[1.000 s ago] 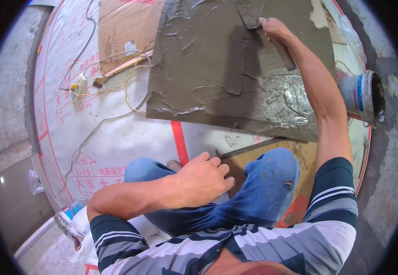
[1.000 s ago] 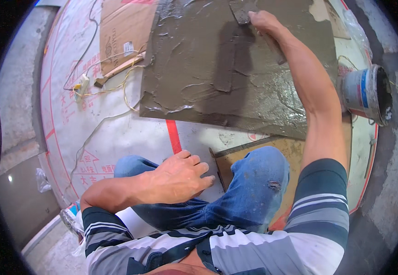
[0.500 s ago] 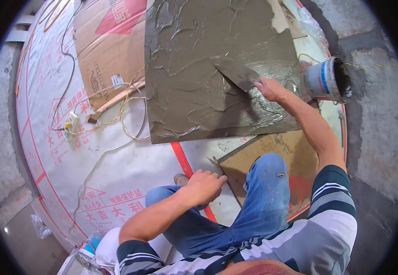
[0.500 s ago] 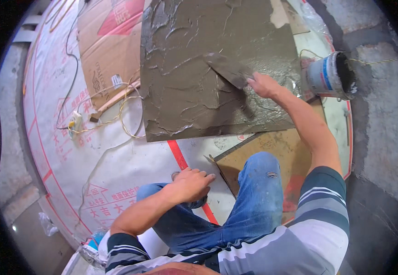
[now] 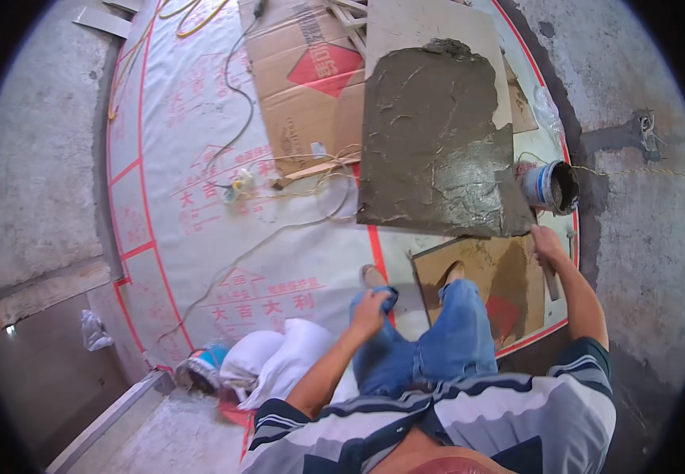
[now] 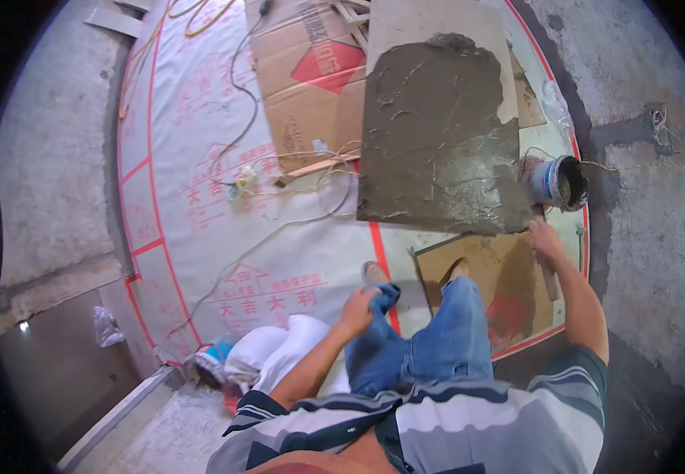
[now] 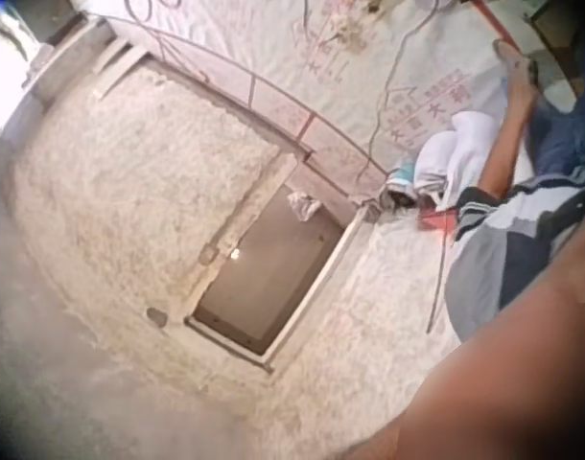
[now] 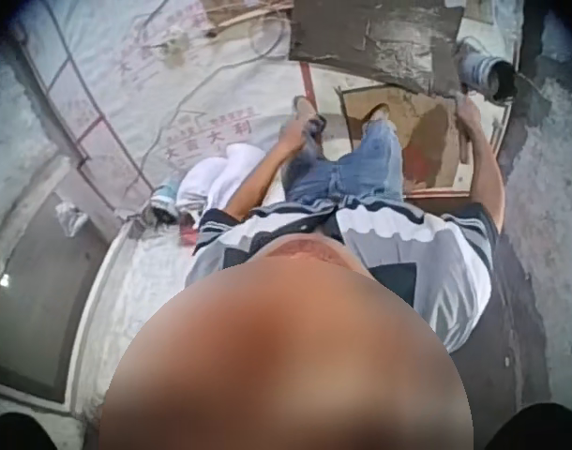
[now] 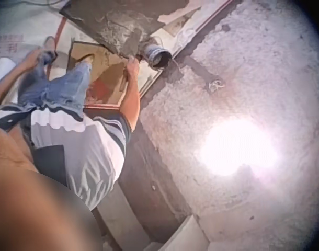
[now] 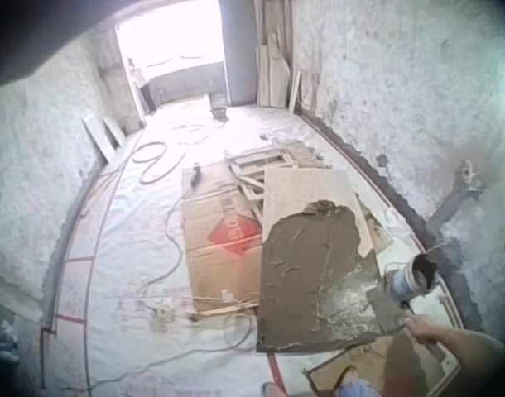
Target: Spreading mortar on the back of a large floor tile using a trowel.
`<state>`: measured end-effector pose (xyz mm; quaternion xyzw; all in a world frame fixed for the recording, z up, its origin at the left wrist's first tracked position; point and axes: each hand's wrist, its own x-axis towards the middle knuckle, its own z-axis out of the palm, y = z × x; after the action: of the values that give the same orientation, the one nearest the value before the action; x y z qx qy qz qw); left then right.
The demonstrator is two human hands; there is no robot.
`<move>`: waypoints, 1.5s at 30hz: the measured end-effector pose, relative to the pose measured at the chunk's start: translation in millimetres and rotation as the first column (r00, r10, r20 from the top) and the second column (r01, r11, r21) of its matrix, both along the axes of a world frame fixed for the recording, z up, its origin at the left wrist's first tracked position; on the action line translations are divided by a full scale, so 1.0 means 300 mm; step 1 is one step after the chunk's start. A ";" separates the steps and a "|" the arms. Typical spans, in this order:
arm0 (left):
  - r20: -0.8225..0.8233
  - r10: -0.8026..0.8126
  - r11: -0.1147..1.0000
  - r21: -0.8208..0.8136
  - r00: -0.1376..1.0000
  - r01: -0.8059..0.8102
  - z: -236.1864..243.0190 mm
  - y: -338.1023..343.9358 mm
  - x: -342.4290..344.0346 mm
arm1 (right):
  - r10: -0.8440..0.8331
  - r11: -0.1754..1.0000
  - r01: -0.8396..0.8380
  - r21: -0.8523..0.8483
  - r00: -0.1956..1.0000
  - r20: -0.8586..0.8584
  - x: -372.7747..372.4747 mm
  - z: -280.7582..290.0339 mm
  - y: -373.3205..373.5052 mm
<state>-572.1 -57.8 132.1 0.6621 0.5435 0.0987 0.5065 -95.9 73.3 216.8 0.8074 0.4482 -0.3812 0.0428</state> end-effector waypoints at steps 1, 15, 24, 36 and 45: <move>-0.037 0.059 0.998 0.035 0.998 -0.057 0.056 0.017 -0.100 | -0.113 0.993 0.113 -0.021 0.994 0.010 -0.011 0.076 -0.023; -0.325 0.120 0.976 -0.136 0.938 -0.172 0.399 0.295 -0.836 | -0.668 0.744 0.662 -0.089 0.739 -0.084 -0.272 0.056 -0.086; -0.437 0.135 0.884 -0.352 0.889 -0.307 0.329 0.622 -1.319 | -0.739 0.669 0.728 -0.148 0.630 -0.240 -0.623 -0.010 0.398; -0.403 -0.281 0.867 -0.495 0.871 0.051 0.177 1.423 -1.354 | -0.824 0.481 0.877 -0.016 0.446 -0.349 -0.794 0.166 0.894; -0.734 -0.676 -0.024 0.110 0.065 0.994 -0.009 2.979 -1.529 | -0.984 0.016 0.996 0.091 0.032 -0.178 -1.054 0.295 1.023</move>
<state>-1030.7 835.9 129.5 0.9680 0.0255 -0.2453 0.0464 -412.1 380.1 305.4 0.8782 -0.2044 -0.2844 -0.3258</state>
